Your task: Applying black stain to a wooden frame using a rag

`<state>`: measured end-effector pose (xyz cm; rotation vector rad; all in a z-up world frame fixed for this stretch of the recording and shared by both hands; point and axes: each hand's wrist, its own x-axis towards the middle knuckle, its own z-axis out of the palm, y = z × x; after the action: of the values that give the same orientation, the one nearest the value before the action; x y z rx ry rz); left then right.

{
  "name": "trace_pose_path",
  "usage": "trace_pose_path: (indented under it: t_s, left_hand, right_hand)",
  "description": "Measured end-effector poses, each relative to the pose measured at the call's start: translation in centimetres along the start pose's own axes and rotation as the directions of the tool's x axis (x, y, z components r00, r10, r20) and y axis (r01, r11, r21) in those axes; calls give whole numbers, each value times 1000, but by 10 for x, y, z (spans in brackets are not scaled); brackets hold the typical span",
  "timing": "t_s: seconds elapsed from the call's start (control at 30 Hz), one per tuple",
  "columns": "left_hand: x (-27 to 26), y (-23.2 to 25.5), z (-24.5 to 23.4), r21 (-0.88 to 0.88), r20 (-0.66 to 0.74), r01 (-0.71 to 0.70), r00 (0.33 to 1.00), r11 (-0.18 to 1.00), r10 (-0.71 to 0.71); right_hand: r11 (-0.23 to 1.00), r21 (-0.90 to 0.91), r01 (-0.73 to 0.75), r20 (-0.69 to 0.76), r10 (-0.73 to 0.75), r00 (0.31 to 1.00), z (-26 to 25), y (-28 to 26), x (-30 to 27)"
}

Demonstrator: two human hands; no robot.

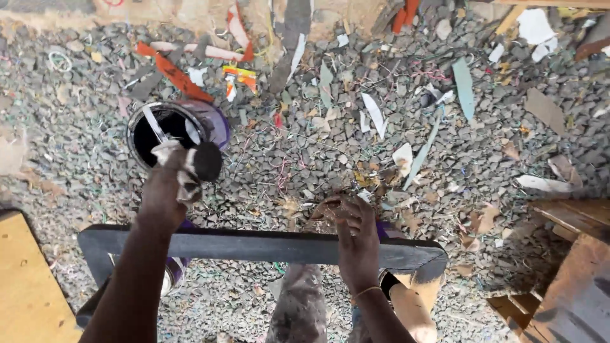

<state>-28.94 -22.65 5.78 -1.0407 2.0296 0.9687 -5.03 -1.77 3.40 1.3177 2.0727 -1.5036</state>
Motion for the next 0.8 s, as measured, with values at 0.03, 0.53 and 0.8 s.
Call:
trace_pose_path:
  t_s: [0.03,0.53,0.8]
  left_hand:
    - [-22,7,12,209,135,-159,982,965,133]
    - [-159,23,149,350,301,-151,953,924,42]
    - [-185,-3,260,442,530,-320,847,838,43]
  right_hand:
    - [999,31,10,-21,-10,1000,-5,8,-5]
    - [975,197,-100,141,72,987,-66,6,-24]
    - [907,351,-234,-16,255,967,-83,57,-34]
